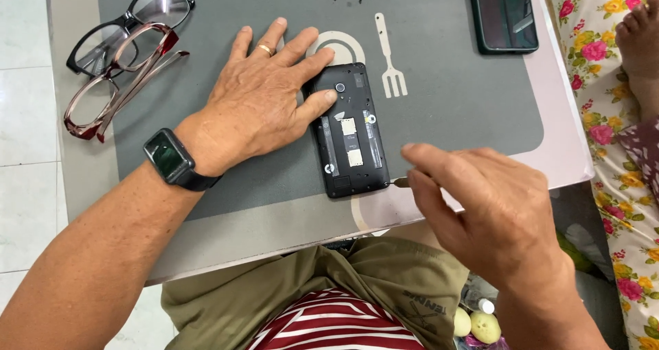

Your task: The person uses a small screwdriver to remove screws from the back of a disassembled mobile phone. They carefully unscrew fasteners from various points on the device's rear casing and place the screws on the mat.

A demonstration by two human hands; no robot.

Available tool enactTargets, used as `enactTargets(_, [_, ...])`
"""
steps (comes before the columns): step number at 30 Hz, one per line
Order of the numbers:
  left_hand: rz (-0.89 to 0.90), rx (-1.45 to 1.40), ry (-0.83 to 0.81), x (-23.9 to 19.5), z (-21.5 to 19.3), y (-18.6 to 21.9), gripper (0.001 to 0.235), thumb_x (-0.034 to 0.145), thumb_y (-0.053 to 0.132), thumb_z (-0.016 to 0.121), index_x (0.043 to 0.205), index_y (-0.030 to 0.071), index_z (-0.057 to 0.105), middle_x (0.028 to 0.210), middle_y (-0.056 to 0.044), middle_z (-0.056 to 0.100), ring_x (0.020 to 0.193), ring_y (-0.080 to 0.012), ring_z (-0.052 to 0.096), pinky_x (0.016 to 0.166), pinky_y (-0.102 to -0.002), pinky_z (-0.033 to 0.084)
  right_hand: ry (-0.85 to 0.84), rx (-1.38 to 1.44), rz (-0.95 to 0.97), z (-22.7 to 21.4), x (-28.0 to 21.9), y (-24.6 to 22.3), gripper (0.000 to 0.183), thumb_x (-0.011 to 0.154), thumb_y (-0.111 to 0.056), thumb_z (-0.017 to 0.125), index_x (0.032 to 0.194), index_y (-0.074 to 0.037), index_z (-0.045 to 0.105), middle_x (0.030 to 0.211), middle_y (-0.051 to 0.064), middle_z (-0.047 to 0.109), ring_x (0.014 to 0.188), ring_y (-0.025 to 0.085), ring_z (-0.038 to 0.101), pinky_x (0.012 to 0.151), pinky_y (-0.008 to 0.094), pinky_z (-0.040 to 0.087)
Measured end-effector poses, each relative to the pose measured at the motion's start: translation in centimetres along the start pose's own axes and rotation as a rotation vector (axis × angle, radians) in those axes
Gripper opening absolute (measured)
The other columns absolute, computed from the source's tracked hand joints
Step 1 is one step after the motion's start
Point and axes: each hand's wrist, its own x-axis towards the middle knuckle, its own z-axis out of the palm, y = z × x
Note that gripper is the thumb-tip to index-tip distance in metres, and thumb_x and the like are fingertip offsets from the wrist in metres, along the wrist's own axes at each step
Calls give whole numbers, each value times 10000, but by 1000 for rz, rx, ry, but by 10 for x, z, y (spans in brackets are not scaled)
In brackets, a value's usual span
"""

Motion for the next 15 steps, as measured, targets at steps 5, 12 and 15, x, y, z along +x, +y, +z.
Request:
enactTargets(5, [35,24,79,-2,5,-2,652,1084,601,409,1590,199,498,1682,-111,432,1528,-501,306,1187,-724,176,-68,86,-92,-1,2,0,292,1030,41,720,1308,-35,674,878,47,762,655,168,662,592,337,541])
enactTargets(12, [334,220,469,2,16,-25,305,1167,391,590,1294,146,720,1346,-71,673,1200,-390,601,935,-527,399,-101,105,-78,-8,2,-4,299,1026,99,651,1296,-25,682,1085,86,818,868,257,769,750,395,587])
enactTargets(15, [340,210,462,0,17,-26,245,1187,348,608,1288,143,695,1358,-67,650,1222,-394,600,973,-550,394,-87,97,-112,-6,3,-3,267,1057,103,677,1299,-9,686,973,93,801,734,226,708,666,384,555])
